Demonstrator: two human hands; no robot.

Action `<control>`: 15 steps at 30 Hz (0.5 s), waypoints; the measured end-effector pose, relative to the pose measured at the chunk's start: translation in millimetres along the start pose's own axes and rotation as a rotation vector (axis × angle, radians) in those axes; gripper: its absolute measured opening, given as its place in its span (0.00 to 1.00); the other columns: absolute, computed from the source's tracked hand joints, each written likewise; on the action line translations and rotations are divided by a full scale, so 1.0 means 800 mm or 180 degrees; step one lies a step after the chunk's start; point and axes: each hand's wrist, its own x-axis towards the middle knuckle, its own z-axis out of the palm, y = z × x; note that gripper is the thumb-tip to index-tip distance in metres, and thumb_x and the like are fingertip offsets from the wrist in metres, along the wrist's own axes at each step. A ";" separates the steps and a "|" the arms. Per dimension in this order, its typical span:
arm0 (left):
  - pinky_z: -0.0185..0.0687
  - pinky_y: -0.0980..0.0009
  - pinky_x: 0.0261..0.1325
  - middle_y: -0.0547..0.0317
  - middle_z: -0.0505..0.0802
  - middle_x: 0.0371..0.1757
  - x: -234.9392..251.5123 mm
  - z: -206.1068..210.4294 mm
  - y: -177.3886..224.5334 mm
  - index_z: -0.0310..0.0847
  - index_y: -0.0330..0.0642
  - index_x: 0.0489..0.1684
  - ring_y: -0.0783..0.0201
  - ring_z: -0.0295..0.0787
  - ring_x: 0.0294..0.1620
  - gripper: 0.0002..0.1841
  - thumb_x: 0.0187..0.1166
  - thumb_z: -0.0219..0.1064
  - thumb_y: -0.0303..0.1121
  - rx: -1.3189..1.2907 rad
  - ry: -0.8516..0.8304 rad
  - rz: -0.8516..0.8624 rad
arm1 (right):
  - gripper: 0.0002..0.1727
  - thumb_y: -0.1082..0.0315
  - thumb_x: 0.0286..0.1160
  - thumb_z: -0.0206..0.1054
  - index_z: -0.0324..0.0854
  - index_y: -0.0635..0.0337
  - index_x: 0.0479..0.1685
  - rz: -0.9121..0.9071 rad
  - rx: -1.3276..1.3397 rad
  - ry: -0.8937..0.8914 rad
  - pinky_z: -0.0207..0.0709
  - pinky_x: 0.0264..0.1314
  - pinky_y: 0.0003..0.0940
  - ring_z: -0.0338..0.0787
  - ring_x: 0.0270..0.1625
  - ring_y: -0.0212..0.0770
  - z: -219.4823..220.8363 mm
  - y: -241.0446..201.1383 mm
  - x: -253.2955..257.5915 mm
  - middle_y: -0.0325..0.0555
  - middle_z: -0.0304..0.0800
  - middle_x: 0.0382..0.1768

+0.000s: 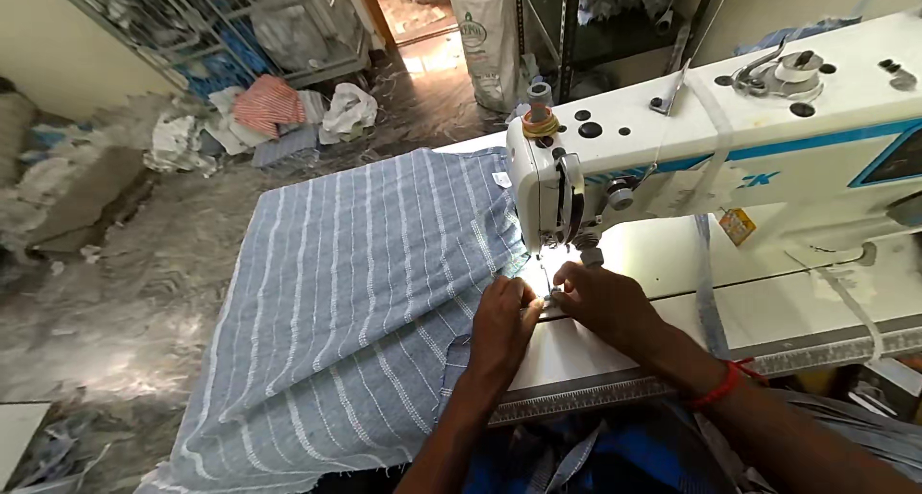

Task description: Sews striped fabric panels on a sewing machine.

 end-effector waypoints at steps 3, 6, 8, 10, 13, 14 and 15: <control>0.84 0.59 0.53 0.58 0.91 0.45 0.000 0.002 -0.016 0.91 0.46 0.49 0.56 0.87 0.50 0.07 0.78 0.71 0.29 -0.0121 0.0050 0.0389 | 0.12 0.60 0.84 0.63 0.90 0.54 0.48 -0.1050 -0.0068 0.0302 0.86 0.41 0.38 0.90 0.43 0.44 0.012 0.030 -0.010 0.44 0.89 0.43; 0.85 0.58 0.51 0.58 0.91 0.45 -0.001 0.007 -0.012 0.93 0.48 0.46 0.56 0.86 0.50 0.08 0.76 0.70 0.35 0.0055 0.0076 0.0485 | 0.10 0.63 0.83 0.64 0.89 0.55 0.43 -0.0840 -0.0031 0.0335 0.83 0.36 0.39 0.89 0.38 0.44 0.013 0.020 -0.013 0.44 0.87 0.38; 0.86 0.53 0.49 0.52 0.89 0.43 0.011 0.001 0.002 0.89 0.44 0.40 0.50 0.87 0.49 0.08 0.78 0.73 0.39 0.0160 -0.0157 0.0054 | 0.07 0.63 0.80 0.68 0.87 0.55 0.38 -0.0071 -0.0002 0.0162 0.82 0.30 0.44 0.90 0.33 0.45 0.006 -0.004 -0.005 0.45 0.87 0.33; 0.85 0.48 0.50 0.46 0.87 0.44 0.044 -0.006 0.014 0.88 0.38 0.36 0.47 0.87 0.50 0.13 0.78 0.72 0.41 0.0223 -0.0731 -0.0716 | 0.08 0.62 0.82 0.68 0.88 0.56 0.43 0.0378 0.0043 0.0119 0.81 0.28 0.50 0.90 0.31 0.50 0.003 -0.018 -0.001 0.50 0.87 0.35; 0.83 0.40 0.51 0.37 0.88 0.47 0.095 -0.015 0.008 0.85 0.31 0.31 0.41 0.87 0.51 0.18 0.78 0.72 0.42 0.0210 -0.1501 -0.1200 | 0.08 0.72 0.79 0.67 0.90 0.57 0.50 0.0023 -0.0432 0.0443 0.83 0.34 0.49 0.90 0.36 0.53 0.020 -0.015 -0.008 0.53 0.89 0.43; 0.82 0.38 0.52 0.36 0.89 0.46 0.106 -0.017 0.004 0.86 0.30 0.33 0.39 0.87 0.51 0.18 0.77 0.72 0.41 0.0208 -0.1558 -0.1204 | 0.12 0.77 0.76 0.66 0.91 0.58 0.53 -0.0051 -0.0591 0.0440 0.82 0.40 0.51 0.89 0.42 0.57 0.023 -0.016 -0.011 0.56 0.89 0.48; 0.81 0.38 0.54 0.35 0.89 0.47 0.114 -0.020 0.004 0.87 0.29 0.37 0.38 0.88 0.53 0.17 0.77 0.72 0.39 0.0224 -0.1584 -0.1238 | 0.16 0.79 0.75 0.65 0.91 0.58 0.56 -0.0080 -0.0735 0.0406 0.80 0.43 0.52 0.88 0.46 0.59 0.025 -0.017 -0.012 0.58 0.88 0.51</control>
